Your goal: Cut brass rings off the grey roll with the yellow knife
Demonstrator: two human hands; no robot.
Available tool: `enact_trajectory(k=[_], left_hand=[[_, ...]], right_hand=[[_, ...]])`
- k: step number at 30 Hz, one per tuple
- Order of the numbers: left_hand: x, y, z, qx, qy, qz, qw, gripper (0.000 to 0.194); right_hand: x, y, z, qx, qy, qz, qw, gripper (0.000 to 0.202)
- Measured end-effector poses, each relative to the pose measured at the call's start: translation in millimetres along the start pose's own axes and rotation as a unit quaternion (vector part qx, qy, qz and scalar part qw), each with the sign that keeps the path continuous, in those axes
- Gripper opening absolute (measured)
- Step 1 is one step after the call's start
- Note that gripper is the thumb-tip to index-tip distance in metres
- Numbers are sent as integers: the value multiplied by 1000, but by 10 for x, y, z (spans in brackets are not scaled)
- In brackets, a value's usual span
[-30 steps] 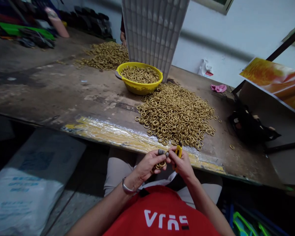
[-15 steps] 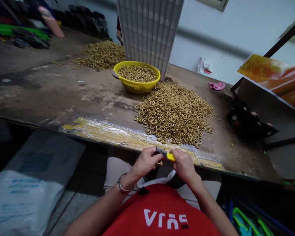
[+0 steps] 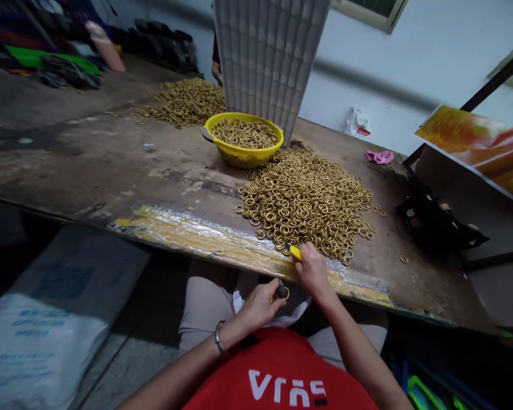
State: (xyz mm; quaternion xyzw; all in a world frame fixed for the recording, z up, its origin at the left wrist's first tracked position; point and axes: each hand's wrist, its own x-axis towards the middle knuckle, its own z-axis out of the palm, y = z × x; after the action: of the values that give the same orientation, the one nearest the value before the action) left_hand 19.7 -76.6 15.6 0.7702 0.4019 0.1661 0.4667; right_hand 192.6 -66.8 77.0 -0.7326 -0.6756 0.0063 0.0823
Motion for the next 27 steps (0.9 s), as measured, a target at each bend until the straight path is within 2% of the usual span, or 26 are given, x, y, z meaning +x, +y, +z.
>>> enact_trajectory(k=[2, 4, 6, 8, 13, 17, 23, 25, 27], left_hand=[[-29, -133, 87, 84, -13, 1, 996, 17], [-63, -181, 92, 141, -10, 3, 990, 27], [-73, -155, 25, 152, 4, 9, 988, 23], [-45, -89, -78, 109, 21, 6, 994, 10], [104, 42, -264, -96, 72, -26, 992, 17], [173, 39, -263, -198, 74, -49, 976, 18], [202, 1, -231, -272, 77, -65, 957, 23], [205, 21, -240, -316, 83, -79, 942, 26], [202, 60, -259, -371, 102, -86, 919, 31]], right_hand=[[93, -58, 80, -4, -2, 9, 1000, 9], [168, -62, 142, -2, -12, 10, 1000, 9], [218, -29, 183, 12, -21, 8, 1000, 9], [245, 16, 200, 34, -22, 7, 999, 7], [261, 35, 161, 54, -2, -13, 998, 10], [253, -46, 130, 21, -40, -34, 998, 10], [271, -110, 106, -10, -89, -35, 995, 17], [284, -101, 71, 49, -75, -38, 995, 15], [284, -87, 28, 185, -51, -34, 981, 12]])
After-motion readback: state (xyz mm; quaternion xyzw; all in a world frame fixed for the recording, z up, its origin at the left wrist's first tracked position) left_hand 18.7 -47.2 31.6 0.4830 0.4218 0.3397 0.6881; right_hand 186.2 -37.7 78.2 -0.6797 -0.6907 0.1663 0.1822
